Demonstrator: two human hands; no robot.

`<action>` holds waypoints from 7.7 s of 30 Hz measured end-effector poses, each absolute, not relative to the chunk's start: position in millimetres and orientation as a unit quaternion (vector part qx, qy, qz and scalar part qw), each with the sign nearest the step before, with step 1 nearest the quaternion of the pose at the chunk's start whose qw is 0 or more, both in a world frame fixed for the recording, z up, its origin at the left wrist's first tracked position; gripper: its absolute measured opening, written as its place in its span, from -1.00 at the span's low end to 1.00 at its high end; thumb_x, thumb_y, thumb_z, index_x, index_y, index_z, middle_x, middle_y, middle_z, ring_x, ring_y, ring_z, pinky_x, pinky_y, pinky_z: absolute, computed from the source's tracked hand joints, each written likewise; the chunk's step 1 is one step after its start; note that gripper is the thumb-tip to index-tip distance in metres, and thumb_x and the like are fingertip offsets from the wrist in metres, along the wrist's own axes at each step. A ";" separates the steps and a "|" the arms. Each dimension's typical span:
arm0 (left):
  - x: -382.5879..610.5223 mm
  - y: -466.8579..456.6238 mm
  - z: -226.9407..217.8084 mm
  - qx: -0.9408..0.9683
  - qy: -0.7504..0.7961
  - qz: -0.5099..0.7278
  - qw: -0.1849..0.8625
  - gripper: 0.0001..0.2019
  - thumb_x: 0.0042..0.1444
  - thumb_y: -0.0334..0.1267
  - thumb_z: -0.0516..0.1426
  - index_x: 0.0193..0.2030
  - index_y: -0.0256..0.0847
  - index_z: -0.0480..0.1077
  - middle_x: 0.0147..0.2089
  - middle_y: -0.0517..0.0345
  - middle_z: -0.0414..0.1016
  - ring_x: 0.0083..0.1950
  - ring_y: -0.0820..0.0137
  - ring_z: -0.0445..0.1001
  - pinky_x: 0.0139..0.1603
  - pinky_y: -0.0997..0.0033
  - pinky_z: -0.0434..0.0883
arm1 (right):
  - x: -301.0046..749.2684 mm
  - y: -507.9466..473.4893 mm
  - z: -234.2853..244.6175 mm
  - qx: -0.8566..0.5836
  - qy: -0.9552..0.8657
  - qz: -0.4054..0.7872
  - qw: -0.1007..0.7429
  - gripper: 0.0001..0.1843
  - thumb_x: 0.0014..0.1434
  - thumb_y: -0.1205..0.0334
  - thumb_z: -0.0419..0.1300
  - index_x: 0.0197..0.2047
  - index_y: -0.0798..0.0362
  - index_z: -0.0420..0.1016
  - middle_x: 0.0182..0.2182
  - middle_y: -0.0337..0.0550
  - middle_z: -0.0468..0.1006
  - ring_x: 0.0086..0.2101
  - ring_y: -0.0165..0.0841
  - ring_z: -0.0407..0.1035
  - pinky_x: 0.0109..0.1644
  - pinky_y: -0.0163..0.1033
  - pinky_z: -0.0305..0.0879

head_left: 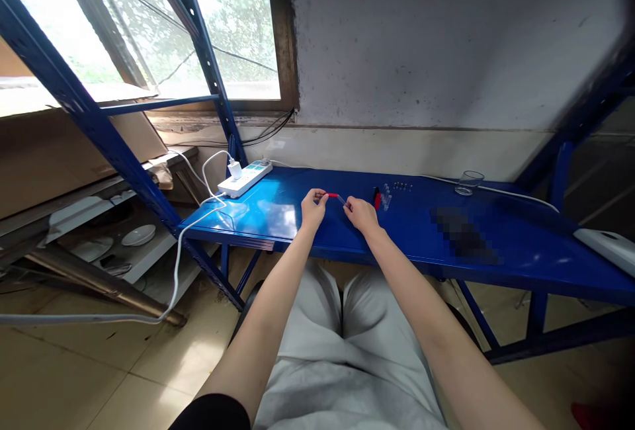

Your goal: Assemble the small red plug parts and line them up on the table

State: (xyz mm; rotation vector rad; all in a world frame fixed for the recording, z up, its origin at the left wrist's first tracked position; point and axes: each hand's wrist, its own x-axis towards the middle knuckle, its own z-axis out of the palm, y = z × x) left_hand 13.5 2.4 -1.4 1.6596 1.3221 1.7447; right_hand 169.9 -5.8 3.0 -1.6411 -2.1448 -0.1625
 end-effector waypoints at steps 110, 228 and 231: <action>-40.0 34.6 14.8 0.638 0.723 0.259 0.051 -0.78 -0.07 -0.09 0.17 -0.35 -0.18 0.43 -0.26 0.06 0.50 -0.17 0.24 0.43 -0.16 0.34 0.30 | 202.5 -17.4 30.2 -0.417 -0.690 -0.162 0.569 -0.71 0.22 0.11 -0.06 -0.31 0.06 0.41 -0.50 -0.12 0.42 -0.49 -0.39 0.28 -0.33 -0.26 0.22; 23.9 -11.3 1.4 0.746 0.413 0.509 0.121 -0.66 0.18 -0.30 -0.02 0.09 -0.18 0.30 -0.09 0.05 0.48 -0.16 0.42 0.45 -0.12 0.42 0.40 | 187.1 -16.7 11.2 -0.591 -0.782 -0.086 0.177 -0.91 0.15 0.31 -0.02 -0.35 0.07 0.28 -0.45 -0.11 0.47 -0.46 -0.34 0.33 -0.38 -0.28 0.03; 25.7 -13.8 1.3 0.784 0.399 0.466 0.095 -0.62 0.18 -0.30 -0.04 0.15 -0.13 0.25 -0.05 0.07 0.47 -0.11 0.39 0.44 -0.07 0.37 0.39 | 187.9 -15.8 9.9 -0.597 -0.775 -0.080 0.190 -0.91 0.15 0.29 0.00 -0.37 0.07 0.28 -0.47 -0.13 0.47 -0.48 -0.36 0.32 -0.39 -0.29 0.03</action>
